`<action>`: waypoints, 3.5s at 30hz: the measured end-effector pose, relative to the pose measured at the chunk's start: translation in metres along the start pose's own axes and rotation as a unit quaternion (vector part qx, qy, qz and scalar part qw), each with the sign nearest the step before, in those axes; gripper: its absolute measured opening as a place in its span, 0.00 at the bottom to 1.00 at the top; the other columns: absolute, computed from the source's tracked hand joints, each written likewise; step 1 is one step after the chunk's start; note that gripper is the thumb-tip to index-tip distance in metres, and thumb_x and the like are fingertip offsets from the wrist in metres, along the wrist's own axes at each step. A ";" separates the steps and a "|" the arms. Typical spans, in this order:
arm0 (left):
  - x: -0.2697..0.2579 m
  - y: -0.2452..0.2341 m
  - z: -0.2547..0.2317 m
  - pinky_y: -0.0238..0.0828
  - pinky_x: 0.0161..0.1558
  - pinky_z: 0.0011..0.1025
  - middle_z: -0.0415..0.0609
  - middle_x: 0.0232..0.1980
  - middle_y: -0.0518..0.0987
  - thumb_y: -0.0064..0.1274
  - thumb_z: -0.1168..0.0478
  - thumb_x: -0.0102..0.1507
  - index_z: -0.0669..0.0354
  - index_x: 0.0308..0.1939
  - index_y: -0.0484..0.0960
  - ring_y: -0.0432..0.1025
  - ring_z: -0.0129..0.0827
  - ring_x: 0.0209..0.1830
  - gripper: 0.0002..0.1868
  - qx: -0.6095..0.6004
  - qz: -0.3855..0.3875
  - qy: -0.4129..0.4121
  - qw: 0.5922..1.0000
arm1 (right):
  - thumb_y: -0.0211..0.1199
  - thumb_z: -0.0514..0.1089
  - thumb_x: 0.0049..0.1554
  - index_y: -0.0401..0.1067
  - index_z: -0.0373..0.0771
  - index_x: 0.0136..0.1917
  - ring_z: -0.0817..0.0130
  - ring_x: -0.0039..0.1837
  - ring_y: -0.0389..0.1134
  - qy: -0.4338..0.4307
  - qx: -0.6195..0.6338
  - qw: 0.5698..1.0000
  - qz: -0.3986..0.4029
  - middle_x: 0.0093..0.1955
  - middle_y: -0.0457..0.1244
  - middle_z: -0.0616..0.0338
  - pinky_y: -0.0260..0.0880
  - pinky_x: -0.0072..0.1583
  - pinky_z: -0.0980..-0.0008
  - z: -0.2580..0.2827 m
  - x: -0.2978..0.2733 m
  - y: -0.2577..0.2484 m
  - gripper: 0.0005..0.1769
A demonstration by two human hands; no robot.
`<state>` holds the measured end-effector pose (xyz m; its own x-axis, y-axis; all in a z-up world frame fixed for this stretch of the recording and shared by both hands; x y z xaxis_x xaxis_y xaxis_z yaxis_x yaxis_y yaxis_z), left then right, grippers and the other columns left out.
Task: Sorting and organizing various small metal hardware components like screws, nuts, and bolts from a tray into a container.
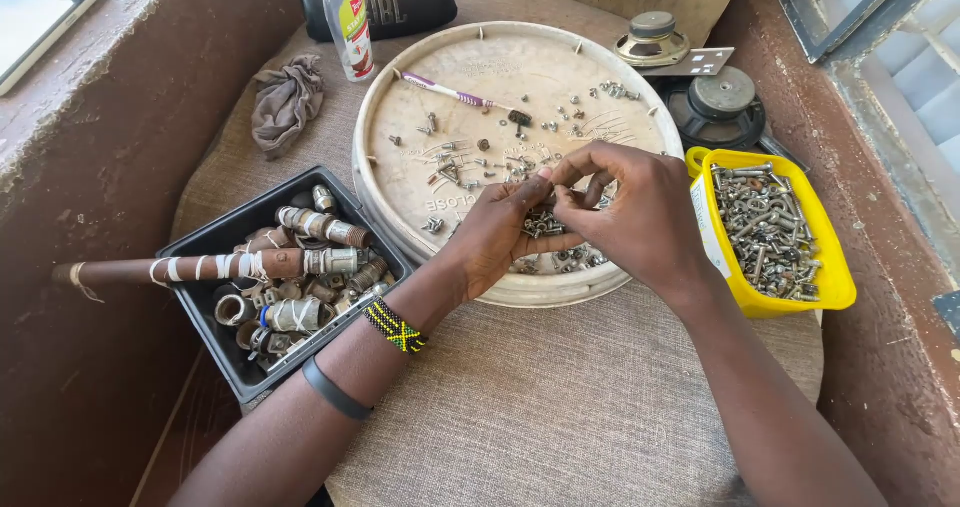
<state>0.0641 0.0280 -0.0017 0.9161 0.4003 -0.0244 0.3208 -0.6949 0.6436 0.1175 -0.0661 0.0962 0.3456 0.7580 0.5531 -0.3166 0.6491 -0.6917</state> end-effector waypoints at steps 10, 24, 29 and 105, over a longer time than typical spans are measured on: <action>-0.009 0.006 -0.002 0.80 0.57 0.40 0.78 0.53 0.79 0.43 0.64 0.70 0.84 0.59 0.73 0.78 0.55 0.52 0.21 0.029 0.044 -0.021 0.998 | 0.71 0.36 0.52 0.81 0.48 0.52 0.69 0.37 0.71 0.040 -0.033 0.998 -0.035 0.40 0.71 0.61 0.70 0.43 0.72 -0.010 -0.022 -0.047 0.14; -0.003 -0.003 -0.001 0.78 0.61 0.36 0.69 0.54 0.81 0.36 0.65 0.73 0.80 0.58 0.73 0.78 0.54 0.56 0.18 0.003 -0.013 -0.040 0.999 | 0.74 0.42 0.60 0.83 0.47 0.59 0.78 0.32 0.47 0.181 -0.189 0.965 -0.018 0.29 0.60 0.69 0.47 0.37 0.74 -0.064 -0.110 -0.147 0.12; -0.007 -0.001 -0.004 0.78 0.60 0.37 0.69 0.54 0.80 0.33 0.64 0.74 0.80 0.59 0.72 0.78 0.55 0.56 0.19 -0.008 -0.032 -0.049 0.998 | 0.73 0.42 0.60 0.84 0.48 0.57 0.79 0.30 0.45 0.185 -0.187 0.965 -0.020 0.31 0.65 0.69 0.44 0.33 0.76 -0.063 -0.111 -0.142 0.11; 0.006 -0.020 0.010 0.84 0.51 0.42 0.67 0.46 0.84 0.41 0.53 0.73 0.76 0.50 0.79 0.82 0.45 0.43 0.24 -0.005 -0.060 -0.012 0.998 | 0.71 0.35 0.55 0.82 0.44 0.52 0.55 0.41 0.73 -0.074 -0.037 0.996 0.035 0.40 0.72 0.55 0.74 0.47 0.57 0.021 -0.020 -0.020 0.11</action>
<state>0.0659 0.0382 -0.0219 0.8768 0.4656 -0.1200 0.4259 -0.6363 0.6433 0.0983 -0.0932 0.1085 0.1888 0.8060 0.5611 -0.2681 0.5919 -0.7601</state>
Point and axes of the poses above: each hand's wrist, its own x-axis towards the middle knuckle, its own y-axis out of the palm, z = x × y, the point moved 7 cm from there along x, towards the middle knuckle
